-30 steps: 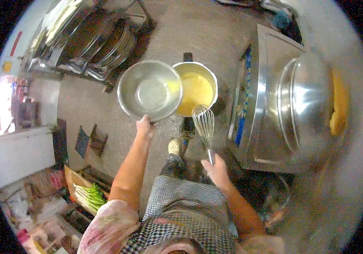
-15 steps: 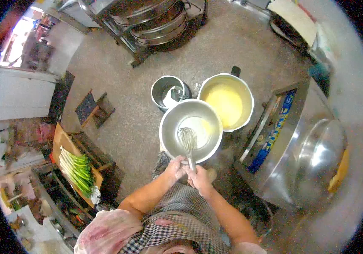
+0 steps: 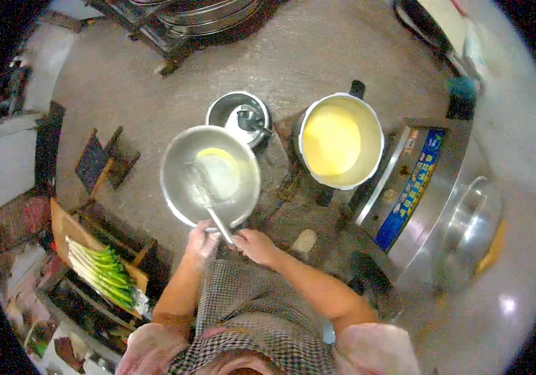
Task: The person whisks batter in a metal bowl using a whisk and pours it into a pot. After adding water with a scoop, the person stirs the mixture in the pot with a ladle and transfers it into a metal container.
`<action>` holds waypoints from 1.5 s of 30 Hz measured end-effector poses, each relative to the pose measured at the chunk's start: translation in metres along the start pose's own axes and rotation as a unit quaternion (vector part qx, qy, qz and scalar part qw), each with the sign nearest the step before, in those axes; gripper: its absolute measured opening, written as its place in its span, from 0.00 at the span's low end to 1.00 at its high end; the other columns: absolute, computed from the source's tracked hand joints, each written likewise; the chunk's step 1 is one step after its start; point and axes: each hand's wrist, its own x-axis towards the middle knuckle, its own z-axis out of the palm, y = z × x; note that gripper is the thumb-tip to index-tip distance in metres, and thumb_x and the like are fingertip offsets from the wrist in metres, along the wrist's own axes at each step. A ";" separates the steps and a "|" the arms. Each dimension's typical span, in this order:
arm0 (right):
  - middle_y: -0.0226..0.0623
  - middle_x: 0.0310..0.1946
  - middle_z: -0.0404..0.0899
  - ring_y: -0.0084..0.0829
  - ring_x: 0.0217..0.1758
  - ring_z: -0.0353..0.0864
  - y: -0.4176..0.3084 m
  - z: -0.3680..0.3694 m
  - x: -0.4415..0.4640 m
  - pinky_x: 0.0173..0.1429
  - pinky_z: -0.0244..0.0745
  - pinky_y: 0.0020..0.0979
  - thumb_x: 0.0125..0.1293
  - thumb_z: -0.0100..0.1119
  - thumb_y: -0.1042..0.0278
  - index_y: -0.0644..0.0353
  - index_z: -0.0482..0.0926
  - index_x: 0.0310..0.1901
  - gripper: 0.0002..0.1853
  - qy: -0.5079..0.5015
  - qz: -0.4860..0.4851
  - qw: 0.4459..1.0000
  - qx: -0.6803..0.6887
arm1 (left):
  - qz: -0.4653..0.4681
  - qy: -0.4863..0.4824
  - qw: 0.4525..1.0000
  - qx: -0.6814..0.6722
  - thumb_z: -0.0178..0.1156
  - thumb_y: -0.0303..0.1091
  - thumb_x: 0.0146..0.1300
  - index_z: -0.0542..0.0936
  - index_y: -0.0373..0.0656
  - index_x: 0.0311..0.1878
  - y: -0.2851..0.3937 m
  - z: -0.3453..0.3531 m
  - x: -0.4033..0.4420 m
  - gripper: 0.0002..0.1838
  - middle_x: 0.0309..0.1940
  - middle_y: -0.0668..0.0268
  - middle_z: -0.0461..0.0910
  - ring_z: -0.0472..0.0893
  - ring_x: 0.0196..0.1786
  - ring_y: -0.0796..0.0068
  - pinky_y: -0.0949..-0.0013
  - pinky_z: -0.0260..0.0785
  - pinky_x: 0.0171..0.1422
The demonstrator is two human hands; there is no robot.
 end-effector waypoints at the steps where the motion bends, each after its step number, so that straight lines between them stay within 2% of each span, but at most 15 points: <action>1: 0.30 0.29 0.75 0.22 0.30 0.73 -0.001 -0.009 0.011 0.33 0.70 0.26 0.66 0.45 0.56 0.64 0.73 0.44 0.18 0.014 0.015 0.998 -0.063 | 0.009 0.027 1.000 -0.001 0.52 0.27 0.57 0.71 0.32 0.37 0.014 0.005 -0.003 0.08 0.30 0.57 0.76 0.78 0.31 0.66 0.67 0.75 0.34; 6: 0.49 0.37 0.77 0.39 0.38 0.78 -0.010 -0.076 0.068 0.45 0.71 0.37 0.62 0.48 0.58 0.65 0.74 0.42 0.17 0.279 -0.122 0.914 -0.269 | 0.080 0.047 0.995 -0.041 0.49 0.20 0.57 0.68 0.33 0.39 0.070 -0.023 0.018 0.07 0.29 0.59 0.74 0.79 0.28 0.66 0.67 0.78 0.30; 8: 0.50 0.43 0.73 0.47 0.48 0.73 -0.013 -0.108 0.102 0.51 0.69 0.41 0.60 0.49 0.58 0.62 0.72 0.48 0.19 0.324 -0.079 0.893 -0.302 | 0.085 0.048 0.994 -0.041 0.50 0.21 0.57 0.68 0.33 0.39 0.083 -0.040 0.029 0.07 0.29 0.59 0.74 0.79 0.29 0.66 0.66 0.78 0.30; 10: 0.47 0.42 0.71 0.46 0.46 0.72 -0.020 -0.134 0.132 0.49 0.69 0.41 0.58 0.53 0.59 0.60 0.68 0.52 0.22 0.353 -0.045 0.823 -0.443 | 0.089 0.052 0.994 -0.043 0.49 0.21 0.57 0.67 0.33 0.40 0.091 -0.047 0.037 0.07 0.29 0.60 0.74 0.79 0.29 0.66 0.66 0.78 0.31; 12: 0.44 0.40 0.69 0.45 0.44 0.71 -0.018 -0.154 0.162 0.46 0.71 0.40 0.56 0.55 0.60 0.58 0.66 0.54 0.24 0.414 -0.100 0.727 -0.538 | 0.088 0.061 0.993 -0.045 0.49 0.21 0.58 0.67 0.32 0.40 0.100 -0.047 0.038 0.07 0.29 0.59 0.75 0.79 0.29 0.66 0.67 0.78 0.31; 14: 0.43 0.40 0.68 0.44 0.44 0.71 -0.020 -0.168 0.186 0.44 0.72 0.39 0.55 0.56 0.60 0.59 0.67 0.52 0.23 0.413 -0.065 0.687 -0.594 | 0.097 0.077 0.991 -0.047 0.48 0.20 0.58 0.67 0.31 0.42 0.104 -0.038 0.038 0.08 0.30 0.59 0.75 0.79 0.29 0.67 0.68 0.78 0.32; 19: 0.51 0.42 0.72 0.48 0.40 0.78 -0.002 -0.181 0.240 0.45 0.73 0.45 0.58 0.50 0.63 0.63 0.70 0.50 0.19 0.301 0.064 0.797 -0.520 | 0.098 0.102 0.989 -0.036 0.47 0.19 0.57 0.66 0.31 0.44 0.108 -0.044 0.040 0.11 0.32 0.58 0.74 0.79 0.30 0.67 0.69 0.78 0.32; 22: 0.56 0.41 0.74 0.51 0.43 0.76 0.004 -0.176 0.265 0.49 0.71 0.44 0.58 0.49 0.63 0.67 0.74 0.43 0.16 0.241 0.108 0.904 -0.337 | 0.091 0.113 0.989 -0.029 0.49 0.19 0.56 0.66 0.32 0.45 0.107 -0.041 0.041 0.12 0.32 0.58 0.74 0.79 0.30 0.68 0.69 0.77 0.30; 26: 0.58 0.39 0.75 0.53 0.45 0.75 0.022 -0.151 0.240 0.50 0.69 0.44 0.59 0.47 0.63 0.67 0.76 0.39 0.16 0.310 0.003 0.923 -0.227 | 0.069 0.111 0.991 -0.031 0.51 0.20 0.55 0.66 0.34 0.46 0.108 -0.058 0.044 0.14 0.32 0.59 0.74 0.79 0.30 0.68 0.69 0.77 0.29; 30: 0.41 0.26 0.75 0.33 0.30 0.74 0.014 -0.118 0.135 0.37 0.69 0.33 0.62 0.48 0.63 0.64 0.73 0.48 0.17 0.246 -0.004 0.969 -0.026 | 0.069 0.075 0.995 -0.014 0.51 0.20 0.53 0.66 0.37 0.47 0.108 -0.059 0.045 0.16 0.33 0.60 0.73 0.78 0.31 0.67 0.67 0.78 0.32; 32: 0.34 0.22 0.70 0.26 0.26 0.68 0.002 -0.099 0.076 0.33 0.67 0.29 0.63 0.46 0.63 0.63 0.70 0.53 0.19 0.276 -0.048 0.960 -0.020 | 0.061 0.062 0.996 -0.003 0.52 0.21 0.53 0.68 0.34 0.42 0.112 -0.041 0.035 0.12 0.32 0.59 0.74 0.78 0.32 0.66 0.65 0.78 0.35; 37: 0.31 0.31 0.73 0.22 0.30 0.70 -0.014 -0.063 -0.045 0.37 0.67 0.23 0.62 0.46 0.70 0.61 0.64 0.59 0.22 0.286 0.015 0.958 0.025 | 0.045 0.028 0.999 -0.009 0.51 0.20 0.55 0.69 0.29 0.37 0.122 -0.024 0.019 0.06 0.32 0.57 0.74 0.78 0.34 0.64 0.63 0.78 0.39; 42: 0.43 0.43 0.74 0.32 0.42 0.75 0.013 -0.016 -0.113 0.49 0.68 0.29 0.59 0.49 0.71 0.62 0.65 0.59 0.23 0.478 -0.045 0.871 -0.098 | 0.056 -0.028 0.998 0.026 0.50 0.21 0.56 0.69 0.30 0.38 0.124 -0.003 -0.006 0.07 0.31 0.57 0.74 0.78 0.30 0.66 0.67 0.78 0.32; 43: 0.46 0.44 0.74 0.35 0.44 0.76 0.016 -0.007 -0.122 0.50 0.69 0.31 0.59 0.49 0.71 0.63 0.66 0.58 0.23 0.514 -0.041 0.844 -0.151 | 0.050 -0.018 0.996 0.073 0.50 0.24 0.58 0.70 0.35 0.36 0.126 0.015 -0.020 0.04 0.29 0.63 0.75 0.78 0.27 0.75 0.76 0.76 0.29; 45: 0.47 0.45 0.73 0.39 0.47 0.75 0.004 0.014 -0.144 0.52 0.68 0.32 0.58 0.50 0.73 0.65 0.65 0.58 0.23 0.545 -0.051 0.827 -0.133 | 0.039 -0.047 0.997 0.046 0.49 0.24 0.58 0.70 0.33 0.37 0.128 0.003 -0.018 0.05 0.31 0.60 0.75 0.78 0.31 0.70 0.71 0.77 0.33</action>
